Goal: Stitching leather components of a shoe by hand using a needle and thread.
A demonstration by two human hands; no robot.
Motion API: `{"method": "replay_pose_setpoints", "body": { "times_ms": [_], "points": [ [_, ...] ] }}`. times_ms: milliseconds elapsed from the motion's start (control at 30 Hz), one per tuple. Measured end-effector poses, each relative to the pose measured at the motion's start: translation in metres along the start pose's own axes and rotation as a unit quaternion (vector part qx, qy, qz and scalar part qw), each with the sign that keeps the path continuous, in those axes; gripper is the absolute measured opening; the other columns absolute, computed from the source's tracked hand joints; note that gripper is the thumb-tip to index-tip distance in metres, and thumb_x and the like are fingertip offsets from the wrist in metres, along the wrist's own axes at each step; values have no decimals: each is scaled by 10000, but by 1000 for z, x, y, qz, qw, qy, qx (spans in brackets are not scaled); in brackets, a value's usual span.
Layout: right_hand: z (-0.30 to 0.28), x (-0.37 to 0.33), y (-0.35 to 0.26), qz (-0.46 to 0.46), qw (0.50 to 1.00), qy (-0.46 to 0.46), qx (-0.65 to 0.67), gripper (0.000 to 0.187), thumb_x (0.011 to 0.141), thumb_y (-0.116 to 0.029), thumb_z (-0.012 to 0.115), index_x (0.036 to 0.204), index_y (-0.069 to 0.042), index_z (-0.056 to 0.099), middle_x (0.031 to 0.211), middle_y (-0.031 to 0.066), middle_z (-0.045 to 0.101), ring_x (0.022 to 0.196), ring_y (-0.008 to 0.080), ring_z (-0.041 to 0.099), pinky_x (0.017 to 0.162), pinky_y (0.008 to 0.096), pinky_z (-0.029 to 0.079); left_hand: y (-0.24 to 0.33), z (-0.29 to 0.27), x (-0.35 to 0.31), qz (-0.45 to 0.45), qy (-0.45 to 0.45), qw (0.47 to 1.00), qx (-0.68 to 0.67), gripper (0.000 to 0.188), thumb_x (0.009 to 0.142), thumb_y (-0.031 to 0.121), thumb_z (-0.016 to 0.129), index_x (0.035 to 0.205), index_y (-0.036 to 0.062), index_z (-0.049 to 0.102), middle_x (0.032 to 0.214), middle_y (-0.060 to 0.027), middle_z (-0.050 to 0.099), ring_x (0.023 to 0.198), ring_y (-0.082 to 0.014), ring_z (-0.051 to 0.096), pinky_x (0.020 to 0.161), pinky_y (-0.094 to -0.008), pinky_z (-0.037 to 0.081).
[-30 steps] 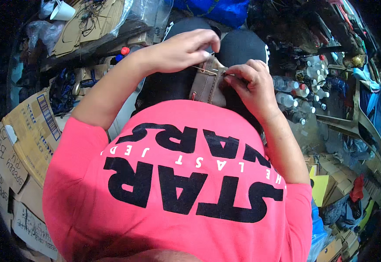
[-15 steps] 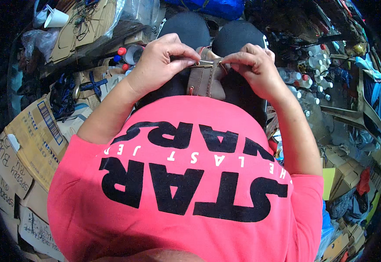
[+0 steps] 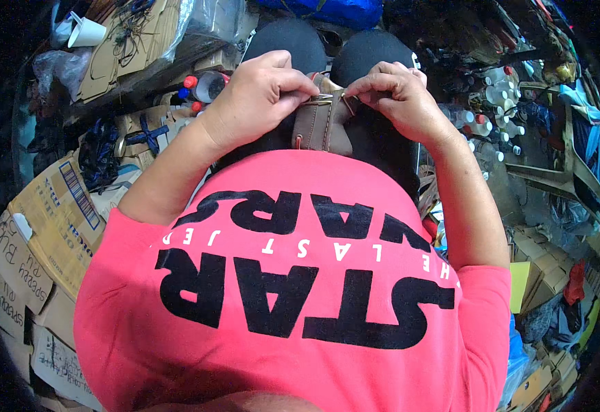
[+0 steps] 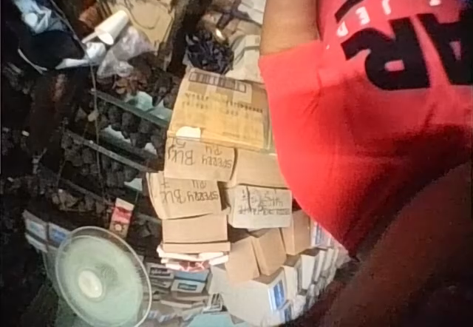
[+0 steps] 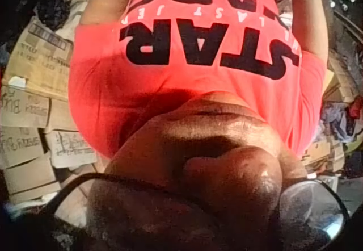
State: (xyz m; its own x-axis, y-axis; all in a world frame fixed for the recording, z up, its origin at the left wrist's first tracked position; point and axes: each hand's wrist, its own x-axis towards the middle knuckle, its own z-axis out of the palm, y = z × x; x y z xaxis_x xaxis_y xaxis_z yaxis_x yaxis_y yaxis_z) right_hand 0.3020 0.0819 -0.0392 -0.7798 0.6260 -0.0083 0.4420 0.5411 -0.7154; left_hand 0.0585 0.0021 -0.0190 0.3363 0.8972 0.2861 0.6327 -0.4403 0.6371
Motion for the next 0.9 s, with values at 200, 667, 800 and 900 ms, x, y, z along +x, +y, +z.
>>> {"method": "replay_pose_setpoints", "body": {
  "times_ms": [200,667,800,900],
  "points": [
    [1,-1,-1,-4,1000,6,19,212,792,-40,689,950,-164,760,750,-9,560,778,157,510,754,290,393,0,5,0,-1,-13,1000,-11,105,747,52,720,847,86,727,719,-90,529,676,-252,547,610,-352,435],
    [6,8,12,1,999,3,50,206,775,-41,706,942,-148,763,779,-7,606,786,146,559,767,276,420,-42,-1,21,-45,-147,979,-131,184,766,68,710,930,136,761,719,-14,556,783,-169,510,730,-299,410],
    [3,-3,7,-39,999,28,6,198,769,-46,715,937,-139,759,759,7,621,769,149,566,753,284,432,-33,-8,9,-15,-128,984,-126,211,784,79,700,970,160,757,729,-12,559,782,-171,512,743,-305,411],
    [7,-9,4,-15,996,68,60,204,764,-50,723,944,-141,757,736,17,631,753,156,572,734,294,441,-25,-10,1,-35,-107,994,-14,219,799,112,697,984,212,758,722,-3,545,787,-180,520,761,-315,399]
  ]
}}
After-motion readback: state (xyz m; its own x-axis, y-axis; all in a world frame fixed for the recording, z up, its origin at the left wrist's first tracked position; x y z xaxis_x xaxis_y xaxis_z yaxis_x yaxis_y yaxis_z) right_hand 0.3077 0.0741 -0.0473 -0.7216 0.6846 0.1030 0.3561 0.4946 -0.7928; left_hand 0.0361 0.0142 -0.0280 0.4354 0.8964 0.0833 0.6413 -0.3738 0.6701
